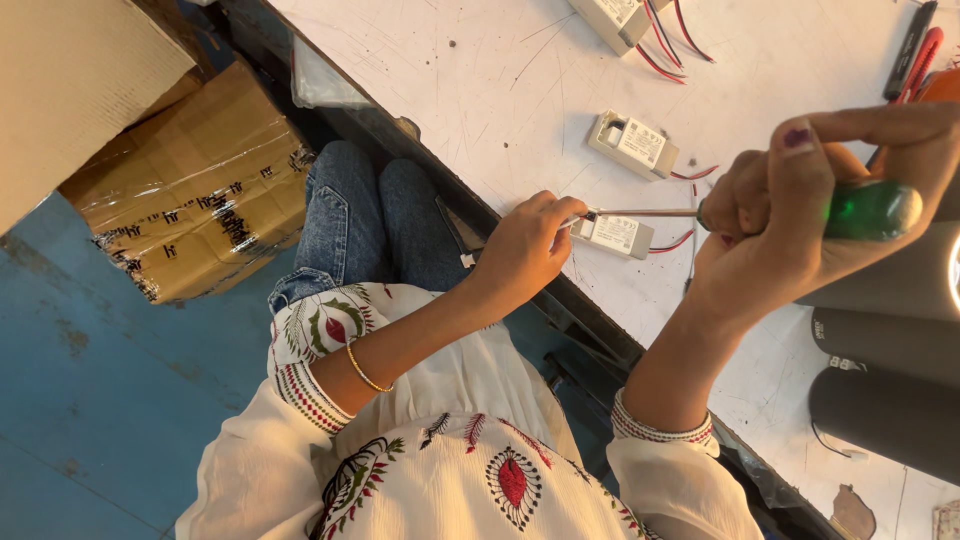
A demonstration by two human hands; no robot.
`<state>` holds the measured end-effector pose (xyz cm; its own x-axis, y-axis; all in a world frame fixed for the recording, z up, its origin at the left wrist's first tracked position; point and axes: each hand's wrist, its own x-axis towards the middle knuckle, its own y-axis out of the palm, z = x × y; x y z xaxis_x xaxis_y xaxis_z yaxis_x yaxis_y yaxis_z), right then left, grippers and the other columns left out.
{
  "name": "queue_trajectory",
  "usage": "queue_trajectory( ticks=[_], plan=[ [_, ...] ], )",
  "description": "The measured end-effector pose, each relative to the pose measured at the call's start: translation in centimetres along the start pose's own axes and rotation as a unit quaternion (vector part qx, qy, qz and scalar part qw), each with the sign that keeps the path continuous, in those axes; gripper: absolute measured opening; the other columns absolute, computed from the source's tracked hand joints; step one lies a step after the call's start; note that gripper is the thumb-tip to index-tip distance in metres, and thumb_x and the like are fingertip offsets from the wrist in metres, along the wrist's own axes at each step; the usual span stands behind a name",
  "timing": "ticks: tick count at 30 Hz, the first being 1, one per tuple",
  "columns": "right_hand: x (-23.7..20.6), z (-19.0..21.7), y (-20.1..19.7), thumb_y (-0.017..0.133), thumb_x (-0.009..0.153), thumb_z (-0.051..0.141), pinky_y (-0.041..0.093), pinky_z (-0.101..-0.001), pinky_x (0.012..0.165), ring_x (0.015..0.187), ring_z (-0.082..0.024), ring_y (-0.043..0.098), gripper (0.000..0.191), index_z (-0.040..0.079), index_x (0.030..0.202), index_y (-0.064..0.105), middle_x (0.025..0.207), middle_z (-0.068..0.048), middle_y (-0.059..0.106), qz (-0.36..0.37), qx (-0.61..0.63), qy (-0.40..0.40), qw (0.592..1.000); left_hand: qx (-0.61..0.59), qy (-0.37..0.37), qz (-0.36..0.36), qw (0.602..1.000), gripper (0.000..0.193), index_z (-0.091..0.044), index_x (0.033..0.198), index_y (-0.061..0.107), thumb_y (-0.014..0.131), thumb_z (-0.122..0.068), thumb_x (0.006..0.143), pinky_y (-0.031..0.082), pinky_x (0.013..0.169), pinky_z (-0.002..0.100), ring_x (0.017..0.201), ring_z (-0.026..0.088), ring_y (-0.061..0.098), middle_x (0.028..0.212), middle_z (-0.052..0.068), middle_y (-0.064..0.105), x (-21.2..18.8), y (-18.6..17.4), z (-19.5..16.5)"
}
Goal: The person sits at a workbench assembling LED power supply units. They pick up white driver modules, connect red and black wires to the terminals, and use a green-handled screwdriver to tighten the terminal screws, working through several modules one at a time and setting completed units aside.
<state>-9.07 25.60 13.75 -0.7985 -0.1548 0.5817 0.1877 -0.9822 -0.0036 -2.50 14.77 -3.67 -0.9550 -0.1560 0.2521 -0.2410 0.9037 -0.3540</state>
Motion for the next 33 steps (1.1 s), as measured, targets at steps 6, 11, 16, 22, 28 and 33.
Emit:
queue_trajectory(
  ticks=[6, 11, 16, 22, 28, 33],
  plan=[
    [0.2, 0.2, 0.5, 0.050, 0.110, -0.010, 0.030, -0.0291, 0.042, 0.042, -0.009, 0.031, 0.014, 0.000, 0.106, 0.041, 0.067, -0.005, 0.041, 0.013, 0.030, 0.036, 0.999, -0.002, 0.009, 0.004, 1.000, 0.027, -0.007, 0.118, 0.062, 0.064, 0.001, 0.092, 0.052, 0.070, 0.042, 0.077, 0.028, 0.065, 0.092, 0.013, 0.061, 0.1, -0.1, -0.2],
    [0.5, 0.2, 0.9, 0.050, 0.109, -0.010, 0.028, -0.0278, 0.042, 0.041, -0.009, 0.031, 0.013, -0.001, 0.106, 0.042, 0.065, -0.004, 0.042, 0.022, 0.043, 0.037, 0.998, 0.003, 0.002, 0.013, 1.000, 0.027, -0.006, 0.119, 0.062, 0.064, 0.001, 0.092, 0.052, 0.069, 0.041, 0.076, 0.027, 0.065, 0.092, 0.013, 0.061, 0.2, -0.3, -0.4],
    [0.5, 0.1, 1.1, 0.050, 0.107, -0.011, 0.026, -0.0273, 0.041, 0.039, -0.008, 0.030, 0.012, -0.002, 0.104, 0.043, 0.064, -0.005, 0.042, 0.028, 0.040, 0.040, 0.998, 0.007, 0.005, 0.010, 1.000, 0.027, -0.006, 0.118, 0.062, 0.064, 0.000, 0.092, 0.052, 0.071, 0.042, 0.078, 0.028, 0.065, 0.091, 0.012, 0.061, 0.1, -0.3, -0.5],
    [0.7, -0.2, 1.0, 0.052, 0.107, -0.012, 0.028, -0.0280, 0.044, 0.037, -0.009, 0.033, 0.013, -0.003, 0.102, 0.044, 0.067, -0.007, 0.044, 0.030, 0.035, 0.034, 0.998, 0.061, 0.072, 0.020, 0.995, 0.033, -0.007, 0.122, 0.062, 0.067, -0.001, 0.089, 0.055, 0.076, 0.042, 0.088, 0.030, 0.065, 0.095, 0.011, 0.059, 0.2, 0.2, 0.0],
    [0.4, -0.1, 1.1, 0.052, 0.102, -0.010, 0.027, -0.0264, 0.041, 0.036, -0.007, 0.031, 0.012, -0.001, 0.103, 0.044, 0.067, -0.005, 0.044, 0.022, 0.028, 0.037, 0.999, 0.136, 0.097, 0.069, 0.984, 0.033, -0.006, 0.122, 0.062, 0.067, -0.002, 0.090, 0.058, 0.076, 0.037, 0.090, 0.025, 0.066, 0.098, 0.009, 0.057, 0.8, 0.6, 1.2],
    [0.1, -0.2, 1.0, 0.051, 0.104, -0.010, 0.027, -0.0272, 0.042, 0.036, -0.007, 0.029, 0.012, -0.001, 0.105, 0.044, 0.062, -0.003, 0.039, 0.020, 0.039, 0.038, 0.998, 0.137, 0.099, 0.064, 0.984, 0.027, -0.006, 0.115, 0.064, 0.068, -0.004, 0.089, 0.058, 0.077, 0.037, 0.091, 0.025, 0.066, 0.096, 0.008, 0.056, 1.0, 0.9, 1.5]
  ],
)
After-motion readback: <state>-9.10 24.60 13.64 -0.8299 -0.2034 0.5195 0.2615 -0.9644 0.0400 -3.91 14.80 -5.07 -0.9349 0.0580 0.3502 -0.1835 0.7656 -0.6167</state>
